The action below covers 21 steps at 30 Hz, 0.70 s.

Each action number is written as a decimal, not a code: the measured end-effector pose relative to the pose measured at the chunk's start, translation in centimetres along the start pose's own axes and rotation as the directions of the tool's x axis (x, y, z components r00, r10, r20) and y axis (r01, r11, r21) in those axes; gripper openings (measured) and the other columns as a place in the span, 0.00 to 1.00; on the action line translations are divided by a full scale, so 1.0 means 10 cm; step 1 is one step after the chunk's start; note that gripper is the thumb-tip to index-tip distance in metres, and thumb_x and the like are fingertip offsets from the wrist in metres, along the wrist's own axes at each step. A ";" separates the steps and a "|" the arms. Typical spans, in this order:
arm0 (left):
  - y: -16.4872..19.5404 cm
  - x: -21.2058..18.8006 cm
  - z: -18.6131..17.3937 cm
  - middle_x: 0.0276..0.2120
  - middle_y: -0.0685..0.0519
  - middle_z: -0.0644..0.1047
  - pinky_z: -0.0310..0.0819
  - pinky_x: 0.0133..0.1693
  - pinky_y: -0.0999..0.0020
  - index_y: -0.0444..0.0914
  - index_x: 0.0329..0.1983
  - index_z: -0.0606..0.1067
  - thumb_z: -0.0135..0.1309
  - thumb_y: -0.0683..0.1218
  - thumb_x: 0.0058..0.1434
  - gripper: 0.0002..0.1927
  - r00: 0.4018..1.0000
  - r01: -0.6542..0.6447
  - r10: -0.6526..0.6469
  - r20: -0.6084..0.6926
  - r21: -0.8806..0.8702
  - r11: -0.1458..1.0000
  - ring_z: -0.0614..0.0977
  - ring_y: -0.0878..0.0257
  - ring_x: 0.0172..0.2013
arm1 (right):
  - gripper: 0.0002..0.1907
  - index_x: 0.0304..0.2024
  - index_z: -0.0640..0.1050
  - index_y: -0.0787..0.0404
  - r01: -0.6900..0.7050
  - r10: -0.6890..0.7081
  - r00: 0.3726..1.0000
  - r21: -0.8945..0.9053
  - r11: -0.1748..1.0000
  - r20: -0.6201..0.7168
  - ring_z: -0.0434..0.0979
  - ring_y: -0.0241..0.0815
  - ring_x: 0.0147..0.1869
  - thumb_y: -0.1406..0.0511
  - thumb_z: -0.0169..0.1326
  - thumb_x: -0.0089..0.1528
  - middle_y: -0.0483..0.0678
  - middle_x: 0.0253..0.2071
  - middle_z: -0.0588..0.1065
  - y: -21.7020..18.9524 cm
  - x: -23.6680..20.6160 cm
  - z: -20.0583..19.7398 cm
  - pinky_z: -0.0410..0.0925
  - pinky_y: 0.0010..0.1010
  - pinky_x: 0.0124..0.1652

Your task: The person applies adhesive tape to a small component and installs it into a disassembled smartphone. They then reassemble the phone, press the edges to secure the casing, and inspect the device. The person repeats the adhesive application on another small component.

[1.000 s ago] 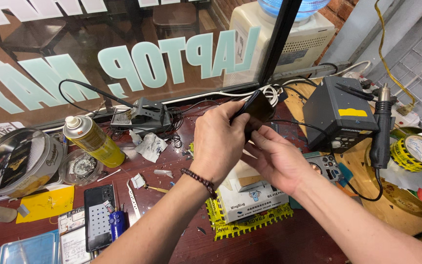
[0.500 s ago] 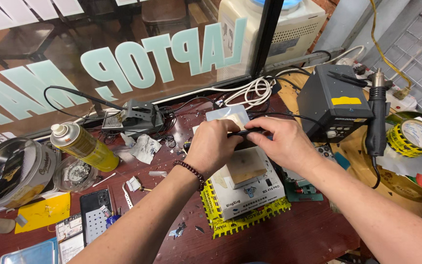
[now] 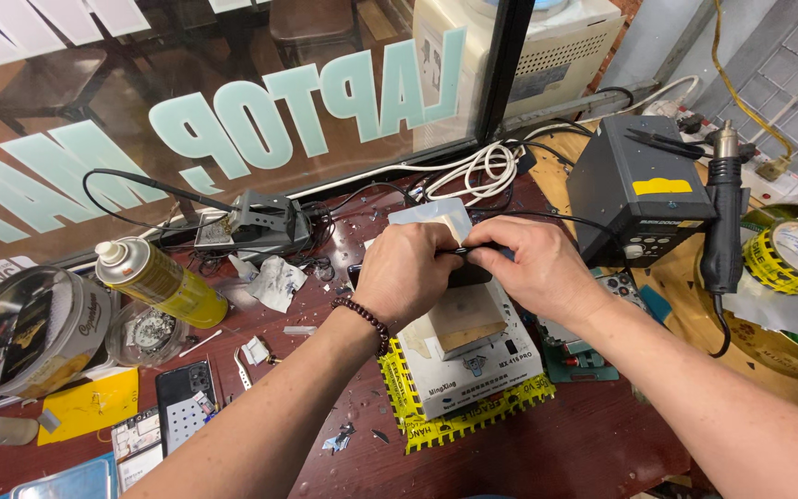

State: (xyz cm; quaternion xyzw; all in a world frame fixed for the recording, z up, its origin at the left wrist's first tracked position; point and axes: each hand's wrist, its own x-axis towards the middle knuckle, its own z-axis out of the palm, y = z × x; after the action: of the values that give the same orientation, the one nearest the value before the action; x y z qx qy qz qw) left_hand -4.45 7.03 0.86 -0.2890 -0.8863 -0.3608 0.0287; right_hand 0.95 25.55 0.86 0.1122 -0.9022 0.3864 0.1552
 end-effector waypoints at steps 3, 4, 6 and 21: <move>-0.06 0.09 -0.10 0.31 0.46 0.84 0.80 0.37 0.58 0.38 0.38 0.82 0.62 0.48 0.56 0.10 0.996 -0.018 0.001 -0.086 -0.205 0.979 0.86 0.55 0.32 | 0.20 0.54 0.75 0.62 -0.117 0.126 0.992 0.221 0.968 -0.030 0.81 0.35 0.46 0.67 0.62 0.60 0.47 0.45 0.81 -0.08 0.06 -0.05 0.74 0.28 0.46; -0.13 0.11 -0.20 0.32 0.49 0.84 0.81 0.37 0.60 0.37 0.39 0.82 0.62 0.48 0.57 0.11 0.991 -0.034 -0.003 -0.131 -0.283 0.959 0.87 0.59 0.32 | 0.21 0.55 0.74 0.63 -0.079 0.098 0.994 0.301 0.950 -0.050 0.80 0.33 0.48 0.67 0.62 0.61 0.48 0.47 0.80 -0.14 0.09 -0.06 0.74 0.27 0.47; -0.23 0.15 -0.33 0.37 0.50 0.84 0.79 0.42 0.63 0.34 0.44 0.82 0.61 0.46 0.63 0.11 0.994 0.056 -0.105 -0.016 -0.761 0.646 0.83 0.62 0.36 | 0.22 0.55 0.73 0.64 -0.047 0.081 0.993 0.354 0.934 -0.082 0.79 0.30 0.50 0.67 0.62 0.61 0.47 0.48 0.79 -0.29 0.13 -0.11 0.74 0.26 0.47; 0.16 -0.19 -0.37 0.48 0.55 0.75 0.73 0.49 0.45 0.50 0.58 0.66 0.58 0.52 0.59 0.24 0.926 0.113 -0.353 0.132 -0.991 -0.075 0.77 0.60 0.49 | 0.07 0.39 0.83 0.58 0.151 -0.215 0.955 -0.295 0.944 -0.202 0.79 0.49 0.30 0.67 0.63 0.58 0.50 0.30 0.77 -1.13 0.08 -0.07 0.69 0.38 0.30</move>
State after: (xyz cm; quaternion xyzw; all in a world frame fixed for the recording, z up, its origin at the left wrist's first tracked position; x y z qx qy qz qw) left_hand -2.56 4.61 4.07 -0.0319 -0.3885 -0.9043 -0.1741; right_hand 4.01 18.37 9.08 0.1276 -0.9085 0.2510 0.3087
